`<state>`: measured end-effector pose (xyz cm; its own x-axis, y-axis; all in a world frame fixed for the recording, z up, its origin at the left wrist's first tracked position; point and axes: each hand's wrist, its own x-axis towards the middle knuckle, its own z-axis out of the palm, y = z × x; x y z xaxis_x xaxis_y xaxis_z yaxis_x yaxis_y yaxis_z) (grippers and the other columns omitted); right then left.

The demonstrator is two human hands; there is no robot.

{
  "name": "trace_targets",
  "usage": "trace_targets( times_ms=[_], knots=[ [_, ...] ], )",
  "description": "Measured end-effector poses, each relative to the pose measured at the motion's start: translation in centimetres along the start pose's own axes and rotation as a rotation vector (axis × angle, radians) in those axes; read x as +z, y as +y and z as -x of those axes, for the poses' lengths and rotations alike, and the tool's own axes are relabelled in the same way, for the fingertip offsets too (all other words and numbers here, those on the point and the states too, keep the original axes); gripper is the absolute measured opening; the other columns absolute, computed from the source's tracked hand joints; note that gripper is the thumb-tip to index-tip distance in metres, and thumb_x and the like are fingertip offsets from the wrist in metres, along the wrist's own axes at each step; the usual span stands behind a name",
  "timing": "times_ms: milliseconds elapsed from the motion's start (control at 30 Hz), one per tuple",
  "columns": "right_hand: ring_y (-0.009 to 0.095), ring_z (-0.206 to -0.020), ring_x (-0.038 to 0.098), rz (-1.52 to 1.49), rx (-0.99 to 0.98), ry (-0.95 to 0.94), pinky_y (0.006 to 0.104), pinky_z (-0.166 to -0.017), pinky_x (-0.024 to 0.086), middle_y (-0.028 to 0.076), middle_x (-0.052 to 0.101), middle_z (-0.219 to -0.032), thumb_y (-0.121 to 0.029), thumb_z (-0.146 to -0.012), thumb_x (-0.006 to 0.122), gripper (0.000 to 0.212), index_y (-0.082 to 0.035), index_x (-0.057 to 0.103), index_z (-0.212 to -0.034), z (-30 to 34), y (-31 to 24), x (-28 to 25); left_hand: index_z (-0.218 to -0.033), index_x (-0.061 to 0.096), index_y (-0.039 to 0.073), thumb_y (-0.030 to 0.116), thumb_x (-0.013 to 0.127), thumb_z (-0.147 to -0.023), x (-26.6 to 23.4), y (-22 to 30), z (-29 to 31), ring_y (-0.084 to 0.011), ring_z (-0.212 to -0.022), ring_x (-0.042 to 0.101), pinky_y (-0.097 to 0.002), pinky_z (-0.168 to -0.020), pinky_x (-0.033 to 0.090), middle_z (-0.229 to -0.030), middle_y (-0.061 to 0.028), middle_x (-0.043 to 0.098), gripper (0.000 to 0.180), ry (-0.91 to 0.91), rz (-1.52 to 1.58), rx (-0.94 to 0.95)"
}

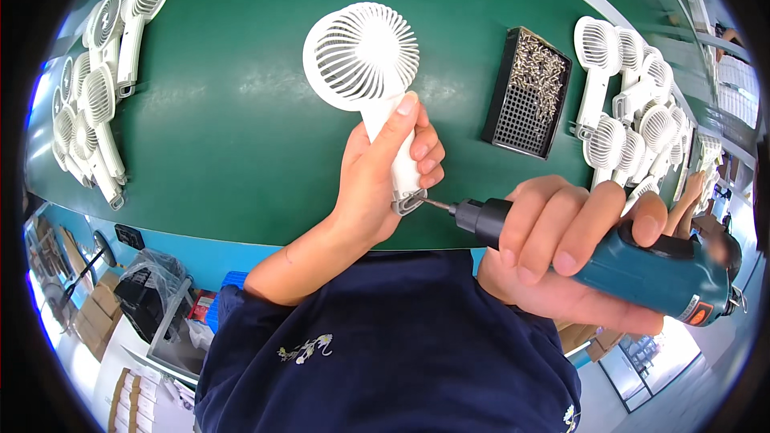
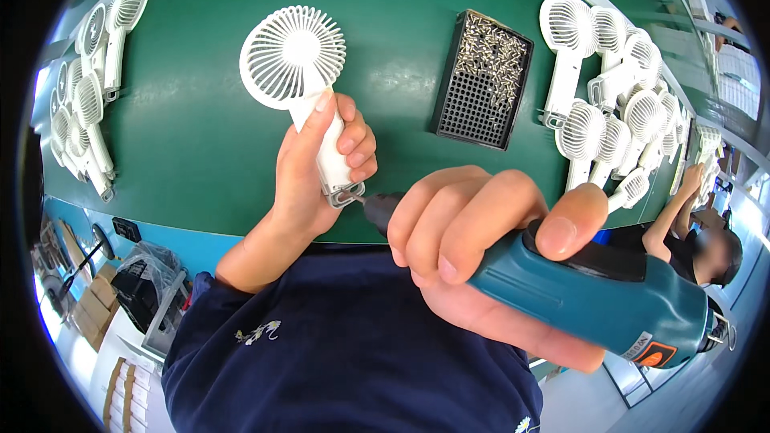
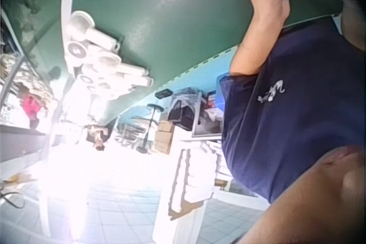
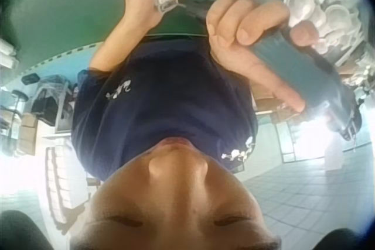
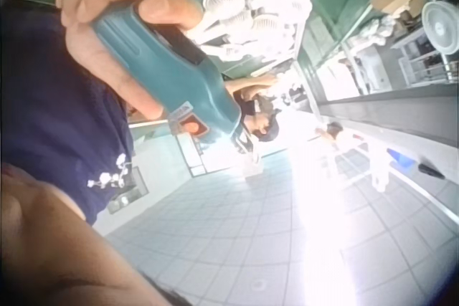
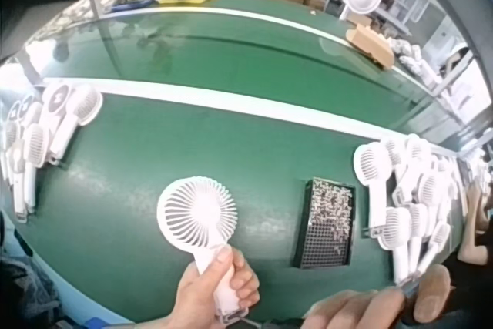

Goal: Assemble handheld portable fans using an electric screwdriver at an assembly line.

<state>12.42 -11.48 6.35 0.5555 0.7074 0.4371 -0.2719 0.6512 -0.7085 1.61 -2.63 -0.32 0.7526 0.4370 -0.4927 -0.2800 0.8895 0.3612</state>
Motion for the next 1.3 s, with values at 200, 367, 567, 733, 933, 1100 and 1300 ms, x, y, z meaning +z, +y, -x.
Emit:
trace_targets(
  times_ms=[200, 367, 567, 733, 933, 1100, 1300],
  knots=[
    [0.014, -0.042, 0.048, -0.023, 0.035, 0.043, 0.0274, -0.04, 0.042, 0.005, 0.051, -0.072, -0.068, -0.084, 0.058, 0.069, -0.01, 0.045, -0.12, 0.3, 0.7, 0.4, -0.091, 0.05, 0.009, 0.035, 0.056, -0.098, 0.1, 0.0, 0.1, -0.0085, -0.062, 0.043, -0.0239, -0.053, 0.037, -0.068, 0.0016, 0.044, 0.028, 0.003, -0.004, -0.013],
    [0.013, -0.042, 0.047, 0.002, 0.006, -0.005, 0.0268, -0.04, 0.042, 0.004, 0.051, -0.071, -0.069, -0.083, 0.058, 0.069, -0.01, 0.044, -0.117, 0.4, 1.0, 0.6, -0.09, 0.049, 0.009, 0.034, 0.056, -0.098, 0.1, 0.0, 0.0, -0.0082, -0.062, 0.043, -0.024, -0.053, 0.037, -0.068, 0.0016, 0.044, 0.027, 0.024, -0.008, -0.005],
    [0.013, -0.041, 0.046, -0.007, -0.008, -0.024, 0.0256, -0.039, 0.041, 0.004, 0.051, -0.069, -0.067, -0.084, 0.059, 0.067, -0.01, 0.043, -0.116, 0.4, 0.9, 0.8, -0.088, 0.049, 0.01, 0.032, 0.056, -0.098, 0.1, -0.1, 0.1, -0.0089, -0.062, 0.043, -0.0242, -0.053, 0.037, -0.068, 0.0012, 0.044, 0.026, -0.007, 0.018, -0.012],
    [0.009, -0.041, 0.046, -0.075, -0.152, 0.124, 0.0214, -0.036, 0.037, 0.005, 0.052, -0.073, -0.055, -0.089, 0.061, 0.058, -0.008, 0.044, -0.119, 0.3, 0.2, 0.7, -0.089, 0.049, 0.009, 0.032, 0.054, -0.099, 0.1, 0.4, 0.1, -0.0106, -0.063, 0.043, -0.0252, -0.054, 0.038, -0.069, 0.0001, 0.044, 0.025, -0.074, 0.061, -0.038],
    [0.014, -0.046, 0.051, 0.446, 0.366, 0.36, 0.023, -0.042, 0.041, 0.018, 0.064, -0.083, -0.053, -0.087, 0.066, 0.072, -0.002, 0.041, -0.13, 3.7, -1.5, -1.4, -0.098, 0.045, 0.01, 0.045, 0.035, -0.103, 0.2, 0.8, -0.2, -0.016, -0.069, 0.046, -0.0341, -0.072, 0.041, -0.071, -0.0009, 0.046, 0.037, -0.203, 0.008, 0.173],
    [0.011, -0.077, 0.061, 0.511, 0.641, 0.313, 0.0247, -0.062, 0.049, 0.007, 0.062, -0.097, -0.005, -0.077, 0.076, 0.063, 0.0, 0.041, -0.129, 5.1, 2.1, 0.7, -0.1, 0.044, 0.013, 0.056, 0.032, -0.101, 1.4, 0.5, 0.6, -0.0201, -0.08, 0.05, -0.0401, -0.086, 0.046, -0.073, -0.0019, 0.049, 0.045, -0.178, 0.047, 0.235],
    [0.004, -0.057, 0.05, 0.195, 0.733, 0.406, 0.0201, -0.05, 0.039, -0.001, 0.052, -0.079, -0.002, -0.086, 0.068, 0.028, -0.006, 0.048, -0.106, 4.9, 3.4, 3.1, -0.09, 0.041, 0.012, 0.043, 0.033, -0.105, 2.1, 2.2, 1.2, -0.0109, -0.063, 0.037, -0.033, -0.084, 0.04, -0.061, 0.0043, 0.034, 0.035, -0.148, 0.137, 0.407]
  ],
)
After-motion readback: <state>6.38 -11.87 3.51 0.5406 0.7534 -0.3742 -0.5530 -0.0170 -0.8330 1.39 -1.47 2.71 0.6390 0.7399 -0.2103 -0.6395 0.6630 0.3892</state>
